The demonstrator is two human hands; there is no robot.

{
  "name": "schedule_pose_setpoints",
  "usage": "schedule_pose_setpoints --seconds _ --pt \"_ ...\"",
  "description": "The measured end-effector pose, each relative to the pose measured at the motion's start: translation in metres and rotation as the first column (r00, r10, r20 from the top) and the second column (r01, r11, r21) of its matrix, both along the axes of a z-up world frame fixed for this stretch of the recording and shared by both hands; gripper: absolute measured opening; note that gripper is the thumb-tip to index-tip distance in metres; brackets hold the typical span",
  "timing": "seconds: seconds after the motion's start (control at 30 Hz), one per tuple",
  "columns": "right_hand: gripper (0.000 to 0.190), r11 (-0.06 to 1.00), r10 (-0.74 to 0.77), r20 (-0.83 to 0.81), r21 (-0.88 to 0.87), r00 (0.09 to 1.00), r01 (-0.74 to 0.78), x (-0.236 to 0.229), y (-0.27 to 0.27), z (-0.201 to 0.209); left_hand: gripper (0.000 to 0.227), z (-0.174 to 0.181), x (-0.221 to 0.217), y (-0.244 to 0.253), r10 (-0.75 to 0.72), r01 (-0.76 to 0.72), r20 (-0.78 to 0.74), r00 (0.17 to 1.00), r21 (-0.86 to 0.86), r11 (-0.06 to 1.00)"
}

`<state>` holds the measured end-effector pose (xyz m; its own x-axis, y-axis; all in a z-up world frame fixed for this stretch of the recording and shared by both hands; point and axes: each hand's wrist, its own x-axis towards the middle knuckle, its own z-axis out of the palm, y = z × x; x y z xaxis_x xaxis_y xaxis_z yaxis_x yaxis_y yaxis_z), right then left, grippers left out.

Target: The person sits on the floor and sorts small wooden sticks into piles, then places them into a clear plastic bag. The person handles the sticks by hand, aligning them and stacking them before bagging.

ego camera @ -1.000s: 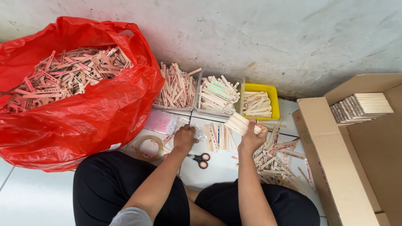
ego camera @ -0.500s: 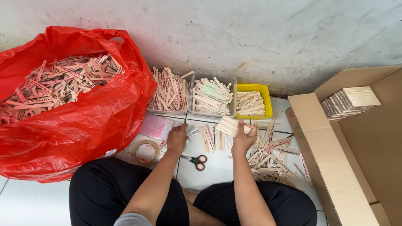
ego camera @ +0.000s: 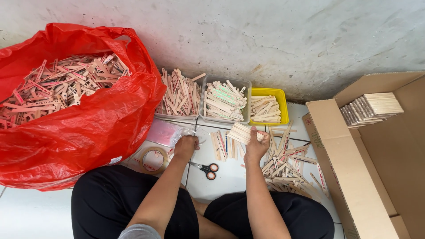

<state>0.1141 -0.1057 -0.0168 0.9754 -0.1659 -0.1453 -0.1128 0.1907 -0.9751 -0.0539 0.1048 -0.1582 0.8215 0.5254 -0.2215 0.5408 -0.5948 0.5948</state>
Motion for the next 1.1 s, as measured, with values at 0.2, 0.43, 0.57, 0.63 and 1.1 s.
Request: schedule_pose_setpoints --seconds 0.2,0.43,0.57,0.63,1.1 --pt "0.026 0.997 0.059 -0.049 -0.041 0.997 -0.061 -0.011 0.0 0.001 0.01 0.03 -0.005 -0.002 0.037 -0.039 0.074 0.997 0.032 0.999" --pt "0.025 0.984 0.172 -0.16 -0.009 0.972 -0.175 -0.032 0.011 0.011 0.014 0.069 -0.008 -0.006 0.078 -0.073 0.165 0.983 -0.039 0.997" --pt "0.026 0.971 0.216 -0.286 0.16 0.934 -0.176 -0.042 0.014 0.011 0.019 0.063 -0.013 -0.006 -0.011 0.018 0.138 0.99 -0.053 0.998" --pt "0.027 0.966 0.232 -0.3 0.185 0.925 -0.183 -0.044 0.015 0.01 0.011 0.038 -0.013 -0.002 -0.048 0.049 0.128 0.991 -0.004 0.999" --pt "0.028 0.763 0.555 -0.419 0.599 0.718 -0.241 -0.101 0.046 0.041 0.016 0.052 -0.011 0.006 0.052 -0.043 0.154 0.987 -0.06 0.997"
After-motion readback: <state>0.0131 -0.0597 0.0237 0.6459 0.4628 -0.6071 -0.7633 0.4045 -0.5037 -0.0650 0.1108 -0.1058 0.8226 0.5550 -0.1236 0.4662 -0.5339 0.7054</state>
